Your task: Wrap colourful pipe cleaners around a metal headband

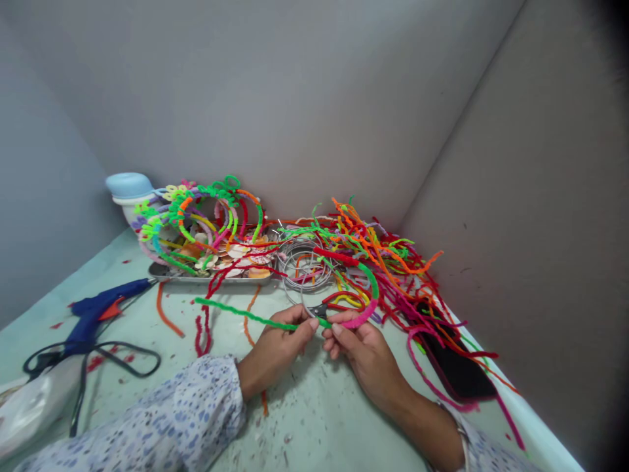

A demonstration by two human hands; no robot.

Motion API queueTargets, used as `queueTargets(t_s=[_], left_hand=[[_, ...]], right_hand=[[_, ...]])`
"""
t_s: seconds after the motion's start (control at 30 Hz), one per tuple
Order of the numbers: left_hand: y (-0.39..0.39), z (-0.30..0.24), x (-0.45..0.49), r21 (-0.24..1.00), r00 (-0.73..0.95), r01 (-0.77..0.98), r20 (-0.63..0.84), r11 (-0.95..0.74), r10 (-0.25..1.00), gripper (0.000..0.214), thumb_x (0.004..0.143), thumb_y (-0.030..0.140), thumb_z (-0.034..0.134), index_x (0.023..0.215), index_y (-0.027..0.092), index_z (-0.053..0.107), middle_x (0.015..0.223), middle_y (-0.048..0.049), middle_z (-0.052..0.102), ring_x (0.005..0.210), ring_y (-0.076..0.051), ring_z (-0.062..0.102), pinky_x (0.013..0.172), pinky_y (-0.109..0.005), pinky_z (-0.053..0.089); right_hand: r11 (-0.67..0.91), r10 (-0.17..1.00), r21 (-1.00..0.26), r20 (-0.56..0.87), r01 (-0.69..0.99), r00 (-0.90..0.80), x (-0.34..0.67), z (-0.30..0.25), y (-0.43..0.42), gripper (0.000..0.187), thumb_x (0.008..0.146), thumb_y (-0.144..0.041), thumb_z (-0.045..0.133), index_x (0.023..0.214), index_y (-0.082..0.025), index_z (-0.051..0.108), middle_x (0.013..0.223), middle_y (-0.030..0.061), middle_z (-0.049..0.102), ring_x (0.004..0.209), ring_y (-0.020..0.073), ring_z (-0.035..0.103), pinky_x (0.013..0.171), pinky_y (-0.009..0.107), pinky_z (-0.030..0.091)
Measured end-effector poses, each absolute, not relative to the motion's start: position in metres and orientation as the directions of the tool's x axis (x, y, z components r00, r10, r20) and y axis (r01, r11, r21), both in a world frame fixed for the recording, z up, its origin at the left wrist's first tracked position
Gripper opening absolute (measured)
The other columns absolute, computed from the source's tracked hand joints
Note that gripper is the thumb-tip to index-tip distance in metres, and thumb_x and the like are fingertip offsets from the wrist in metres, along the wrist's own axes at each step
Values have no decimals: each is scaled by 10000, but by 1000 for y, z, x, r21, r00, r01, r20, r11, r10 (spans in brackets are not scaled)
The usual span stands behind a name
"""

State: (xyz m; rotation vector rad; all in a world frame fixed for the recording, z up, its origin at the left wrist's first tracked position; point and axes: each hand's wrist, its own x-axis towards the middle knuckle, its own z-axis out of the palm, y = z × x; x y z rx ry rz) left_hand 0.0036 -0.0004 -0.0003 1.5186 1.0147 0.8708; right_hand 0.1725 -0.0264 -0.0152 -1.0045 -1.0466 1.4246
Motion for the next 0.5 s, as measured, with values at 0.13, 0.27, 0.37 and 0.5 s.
queueTargets(t_s=[0.13, 0.27, 0.37, 0.5], left_hand=[[2, -6, 4, 992, 357, 122, -5, -42, 934, 276, 881, 368, 495, 700, 160, 515, 557, 37, 464, 503, -87, 416, 499, -220, 333], [5, -12, 6, 994, 338, 105, -49, 14, 940, 193, 845, 301, 502, 713, 163, 526, 543, 44, 458, 469, -78, 394, 464, -208, 314], [6, -11, 8, 990, 312, 129, -89, 50, 946, 189, 814, 286, 501, 672, 163, 521, 517, 44, 452, 437, -74, 384, 435, -203, 301], [8, -6, 11, 984, 277, 153, -132, 92, 952, 184, 769, 296, 510, 639, 166, 511, 499, 45, 457, 399, -71, 378, 404, -203, 299]], right_hand=[[-87, 993, -977, -69, -194, -100, 170, -10, -27, 330, 796, -418, 649, 952, -139, 564, 749, 37, 673, 599, 127, 605, 567, 258, 481], [-100, 992, -984, -88, -148, -86, 169, -9, -27, 329, 784, -414, 647, 937, -138, 556, 724, 32, 659, 579, 131, 599, 540, 262, 474], [-108, 992, -984, -96, -145, -84, 169, -10, -26, 334, 781, -427, 639, 933, -142, 557, 716, 30, 657, 579, 135, 602, 532, 261, 470], [-104, 993, -985, -95, -135, -70, 168, -11, -26, 342, 781, -440, 633, 932, -143, 554, 725, 34, 662, 571, 131, 598, 524, 254, 472]])
